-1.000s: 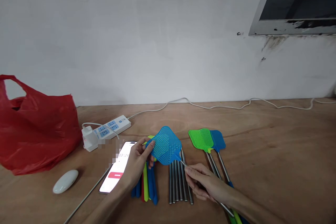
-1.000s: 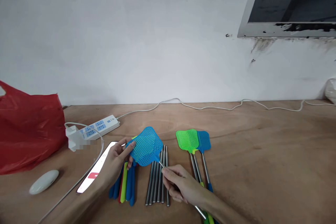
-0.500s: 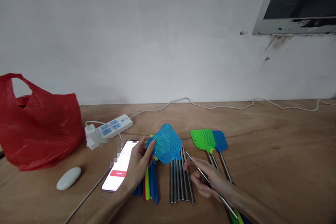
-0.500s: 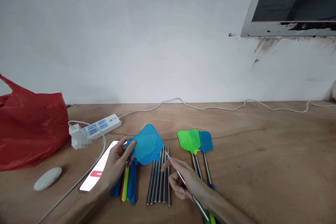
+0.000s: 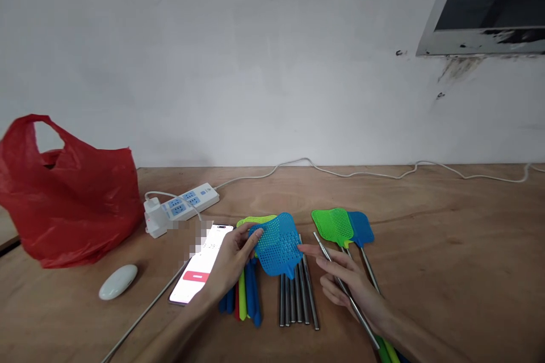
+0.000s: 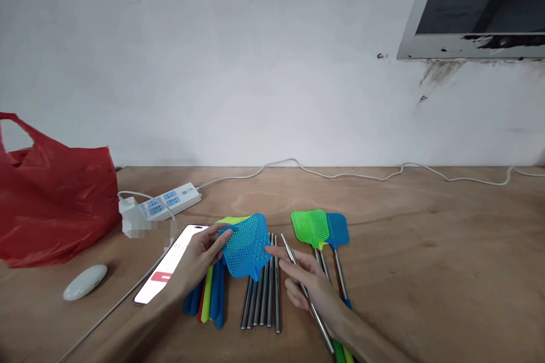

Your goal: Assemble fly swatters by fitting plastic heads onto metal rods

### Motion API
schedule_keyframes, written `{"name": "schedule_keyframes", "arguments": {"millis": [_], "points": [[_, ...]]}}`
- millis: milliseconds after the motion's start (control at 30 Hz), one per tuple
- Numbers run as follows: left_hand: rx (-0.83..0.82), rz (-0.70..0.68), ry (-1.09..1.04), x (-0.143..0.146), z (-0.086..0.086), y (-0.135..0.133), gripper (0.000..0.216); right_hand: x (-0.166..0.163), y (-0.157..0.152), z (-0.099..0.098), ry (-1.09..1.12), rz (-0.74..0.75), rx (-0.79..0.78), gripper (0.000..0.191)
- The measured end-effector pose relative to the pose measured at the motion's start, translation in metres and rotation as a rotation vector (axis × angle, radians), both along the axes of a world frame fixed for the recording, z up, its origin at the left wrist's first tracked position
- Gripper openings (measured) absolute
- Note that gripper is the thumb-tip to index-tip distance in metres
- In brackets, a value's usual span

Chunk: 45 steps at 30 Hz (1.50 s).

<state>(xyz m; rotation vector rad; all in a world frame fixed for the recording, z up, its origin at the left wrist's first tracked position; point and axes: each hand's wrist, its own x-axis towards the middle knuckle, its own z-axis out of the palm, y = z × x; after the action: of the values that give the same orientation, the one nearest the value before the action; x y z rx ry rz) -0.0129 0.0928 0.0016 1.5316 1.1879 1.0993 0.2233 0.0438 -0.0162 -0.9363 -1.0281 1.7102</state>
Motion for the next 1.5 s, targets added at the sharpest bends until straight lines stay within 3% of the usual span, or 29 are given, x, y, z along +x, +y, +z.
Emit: {"name": "schedule_keyframes", "arguments": {"millis": [233,400,600,700,833,1033,1267,1500], "points": [[0.065,-0.057,-0.015,0.004,0.002,-0.006,0.045,-0.002,0.003,0.004,0.133,-0.108,-0.057,0.030],[0.133,-0.035,0.113,0.004,0.001,-0.008,0.030,-0.002,0.002,0.007,0.222,-0.102,-0.086,0.018],[0.096,-0.079,0.067,0.004,-0.002,-0.006,0.036,-0.002,0.000,0.009,0.229,-0.046,-0.096,0.026],[0.117,-0.025,0.094,0.000,-0.003,-0.002,0.037,-0.001,0.000,0.010,0.201,-0.071,-0.105,0.025],[0.178,0.058,0.216,-0.010,-0.003,0.003,0.036,0.002,0.002,0.010,0.182,-0.173,-0.087,0.023],[0.312,0.130,0.519,-0.012,-0.006,0.006,0.037,0.002,0.003,0.008,0.146,-0.208,-0.033,0.025],[0.384,0.117,0.793,-0.014,-0.014,0.005,0.035,0.003,0.002,0.005,0.158,-0.241,0.009,0.022],[0.446,0.089,0.878,-0.015,-0.016,0.007,0.034,0.003,0.008,-0.002,0.119,-0.275,-0.008,0.029]]}}
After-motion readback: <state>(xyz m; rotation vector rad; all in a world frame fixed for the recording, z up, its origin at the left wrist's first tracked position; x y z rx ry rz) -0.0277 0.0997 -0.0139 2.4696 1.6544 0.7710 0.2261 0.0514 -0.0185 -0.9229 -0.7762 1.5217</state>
